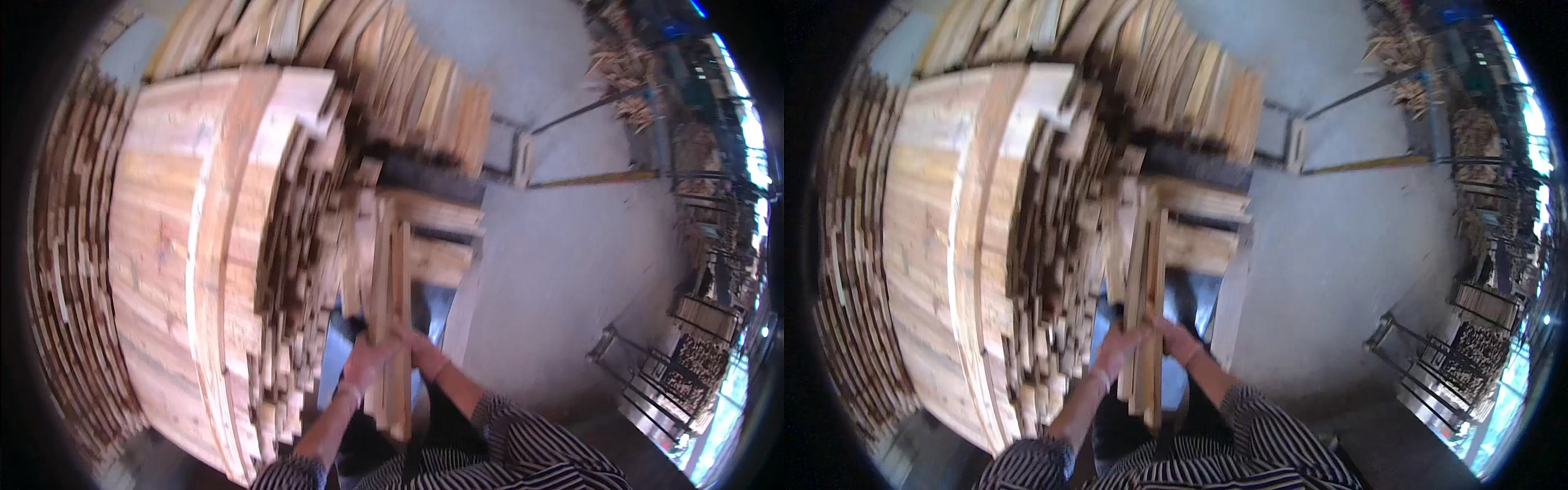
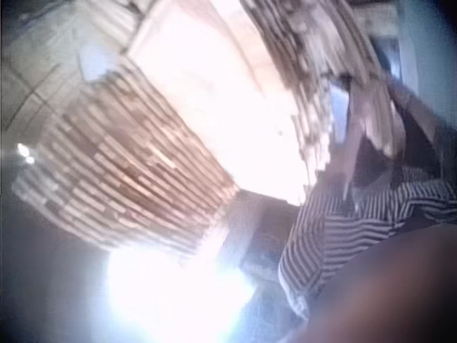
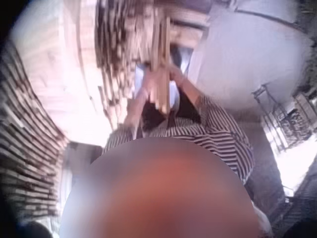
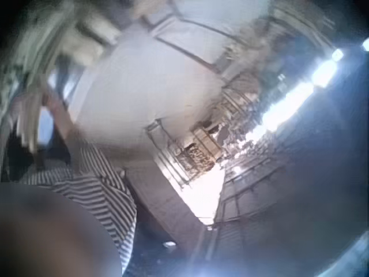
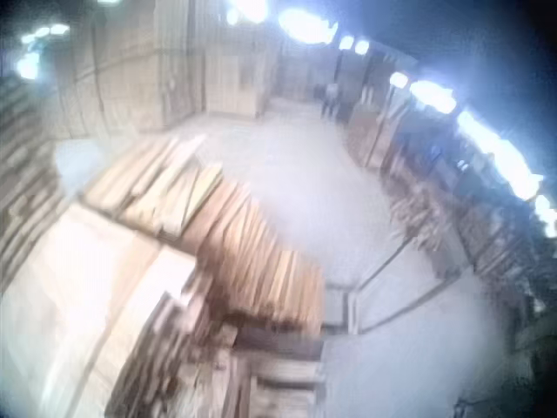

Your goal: The person repeatedly picks up wooden planks from a large pile and stacks them onto a growing stack. They handle the planks by hand, aligning them as they build the pile higher.

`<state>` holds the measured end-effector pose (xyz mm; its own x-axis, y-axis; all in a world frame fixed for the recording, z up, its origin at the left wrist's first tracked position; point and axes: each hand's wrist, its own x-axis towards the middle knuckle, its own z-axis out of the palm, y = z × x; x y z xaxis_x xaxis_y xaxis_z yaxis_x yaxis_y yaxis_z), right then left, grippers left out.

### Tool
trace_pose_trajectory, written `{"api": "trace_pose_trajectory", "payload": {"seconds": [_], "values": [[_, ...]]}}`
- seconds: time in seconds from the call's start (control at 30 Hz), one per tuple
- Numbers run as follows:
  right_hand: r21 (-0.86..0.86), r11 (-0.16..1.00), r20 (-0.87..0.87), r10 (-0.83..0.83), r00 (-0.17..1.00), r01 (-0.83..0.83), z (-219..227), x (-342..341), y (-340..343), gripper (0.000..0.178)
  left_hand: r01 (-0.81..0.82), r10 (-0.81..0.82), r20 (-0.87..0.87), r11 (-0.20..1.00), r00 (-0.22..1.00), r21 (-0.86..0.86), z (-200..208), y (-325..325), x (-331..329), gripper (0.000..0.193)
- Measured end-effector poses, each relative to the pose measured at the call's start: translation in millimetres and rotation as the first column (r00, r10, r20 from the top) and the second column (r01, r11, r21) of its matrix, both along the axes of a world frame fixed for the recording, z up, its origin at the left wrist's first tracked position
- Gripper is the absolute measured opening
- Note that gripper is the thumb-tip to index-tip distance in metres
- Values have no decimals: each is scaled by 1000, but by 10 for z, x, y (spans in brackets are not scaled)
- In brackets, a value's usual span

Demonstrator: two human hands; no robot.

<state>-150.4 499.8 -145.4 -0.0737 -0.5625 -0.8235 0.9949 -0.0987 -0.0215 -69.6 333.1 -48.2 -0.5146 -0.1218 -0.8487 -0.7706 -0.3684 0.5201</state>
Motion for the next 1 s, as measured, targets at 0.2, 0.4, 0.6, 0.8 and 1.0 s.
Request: {"api": "trace_pose_trajectory", "payload": {"seconds": [0.2, 0.4, 0.6, 0.8, 1.0], "values": [[-294, 951, -337, -7, 942, -98, 901, -134, 57, 67, -96, 28, -189, 928, 982, -361, 860, 167, -28, 108], [-333, 846, -844, -70, 532, -416, 2287, -699, -208, 102, -345, 346, -574, 931, 742, 116, 1930, -9, -538, 64], [196, 729, -942, 325, 81, -656, 3338, -680, -1140, 101, -697, 639, -648, 680, 414, 226, 2148, -685, -124, 61], [640, 442, -738, 580, -343, -629, 4027, -804, -1865, 101, -825, 611, -624, 556, 488, -100, 2696, -1223, 515, 72], [881, 401, -390, 313, -866, -251, 3362, -1102, -2812, 91, -654, 615, -308, 476, 726, -588, 2427, -2170, 2107, 74]]}}
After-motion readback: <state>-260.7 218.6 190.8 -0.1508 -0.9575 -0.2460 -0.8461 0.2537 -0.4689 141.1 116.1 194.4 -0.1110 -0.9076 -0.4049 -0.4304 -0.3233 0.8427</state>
